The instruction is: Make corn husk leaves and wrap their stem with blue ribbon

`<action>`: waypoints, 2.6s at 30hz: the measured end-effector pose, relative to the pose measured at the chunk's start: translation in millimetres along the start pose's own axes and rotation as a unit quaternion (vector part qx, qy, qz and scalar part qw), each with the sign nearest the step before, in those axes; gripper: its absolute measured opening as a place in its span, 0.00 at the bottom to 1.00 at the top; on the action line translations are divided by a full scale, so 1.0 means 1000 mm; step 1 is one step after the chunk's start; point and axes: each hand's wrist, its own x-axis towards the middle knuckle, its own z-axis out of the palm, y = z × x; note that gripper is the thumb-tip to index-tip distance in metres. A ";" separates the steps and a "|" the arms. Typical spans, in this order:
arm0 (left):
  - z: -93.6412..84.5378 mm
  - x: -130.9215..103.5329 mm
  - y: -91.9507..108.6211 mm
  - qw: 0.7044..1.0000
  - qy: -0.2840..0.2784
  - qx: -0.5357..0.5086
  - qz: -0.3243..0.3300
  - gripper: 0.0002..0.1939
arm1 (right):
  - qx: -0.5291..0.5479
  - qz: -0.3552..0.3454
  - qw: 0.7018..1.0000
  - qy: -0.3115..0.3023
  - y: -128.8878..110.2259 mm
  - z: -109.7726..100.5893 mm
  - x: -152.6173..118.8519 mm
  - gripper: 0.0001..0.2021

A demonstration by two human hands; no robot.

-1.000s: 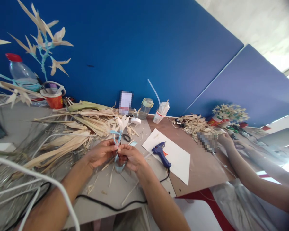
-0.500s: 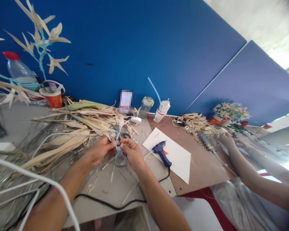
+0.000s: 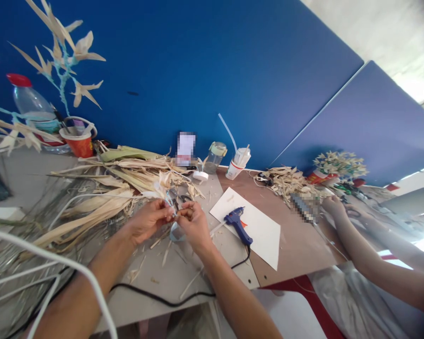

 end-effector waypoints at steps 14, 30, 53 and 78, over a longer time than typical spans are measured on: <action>0.002 -0.006 0.003 0.993 -0.075 -0.093 -0.022 0.13 | 0.171 0.094 0.980 -0.040 -0.007 -0.005 0.004 0.20; 0.011 -0.003 0.002 0.995 0.050 -0.088 0.023 0.10 | 0.155 0.117 0.979 -0.059 -0.003 -0.005 0.005 0.17; 0.001 0.001 -0.002 0.996 -0.025 -0.068 -0.059 0.09 | 0.131 0.159 0.977 -0.046 0.006 -0.014 0.014 0.18; -0.003 0.003 0.003 0.997 0.078 -0.011 0.000 0.12 | 0.022 0.177 0.971 -0.159 0.004 -0.018 0.011 0.13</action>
